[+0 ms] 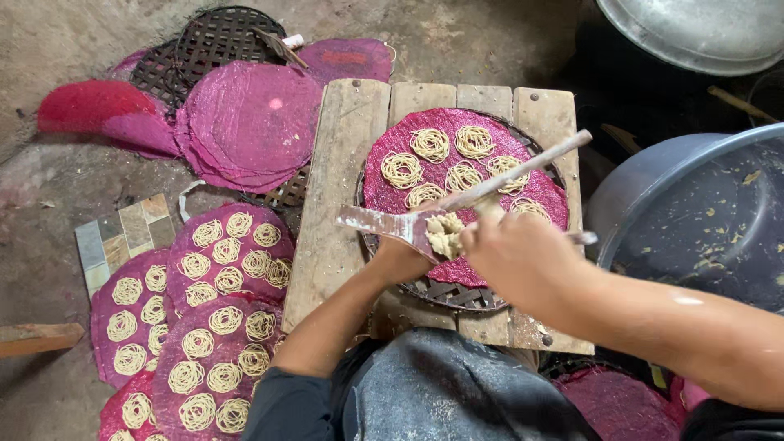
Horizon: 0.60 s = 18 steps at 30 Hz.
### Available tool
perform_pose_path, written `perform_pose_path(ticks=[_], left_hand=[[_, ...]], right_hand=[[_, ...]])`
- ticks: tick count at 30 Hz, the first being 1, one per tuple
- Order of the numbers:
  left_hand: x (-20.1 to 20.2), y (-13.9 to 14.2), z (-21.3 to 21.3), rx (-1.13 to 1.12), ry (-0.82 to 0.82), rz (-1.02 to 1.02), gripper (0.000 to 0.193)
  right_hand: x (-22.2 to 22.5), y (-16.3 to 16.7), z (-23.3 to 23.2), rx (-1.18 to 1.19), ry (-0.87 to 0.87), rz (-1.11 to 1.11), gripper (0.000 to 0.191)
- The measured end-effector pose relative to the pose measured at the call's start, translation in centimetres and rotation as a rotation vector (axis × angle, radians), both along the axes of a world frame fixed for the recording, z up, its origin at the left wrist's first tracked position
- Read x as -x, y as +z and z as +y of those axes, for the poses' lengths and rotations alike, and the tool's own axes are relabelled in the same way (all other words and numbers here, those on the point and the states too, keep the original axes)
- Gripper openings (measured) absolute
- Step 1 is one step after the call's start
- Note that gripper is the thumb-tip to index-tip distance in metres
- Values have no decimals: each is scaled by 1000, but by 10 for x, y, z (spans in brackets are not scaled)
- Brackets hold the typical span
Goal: The person squeezes dough through a hand-held extruder press to form noodle nests on round pink mesh trays. They reload dough from a large basin, press out each nest, and set filled trays aside on the floor.
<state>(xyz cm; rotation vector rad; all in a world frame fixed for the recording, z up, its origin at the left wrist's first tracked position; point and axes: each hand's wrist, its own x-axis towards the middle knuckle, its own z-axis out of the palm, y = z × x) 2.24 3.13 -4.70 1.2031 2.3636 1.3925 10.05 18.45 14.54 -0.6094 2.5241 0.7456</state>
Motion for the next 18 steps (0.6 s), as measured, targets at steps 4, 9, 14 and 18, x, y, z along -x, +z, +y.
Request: perform_pose_path(ticks=[4, 9, 14, 18], left_hand=[[1, -19, 0, 10, -42, -83, 59], [26, -38, -26, -32, 196, -186, 45], [15, -34, -19, -95, 228, -483, 31], [12, -1, -23, -200, 184, -223, 56]], right_hand=[[3, -10, -1, 9, 177, 8, 41], [-12, 44, 38, 349, -202, 150, 42], [-5, 35, 29, 398, -367, 32, 43], [-10, 20, 41, 383, -225, 175, 48]])
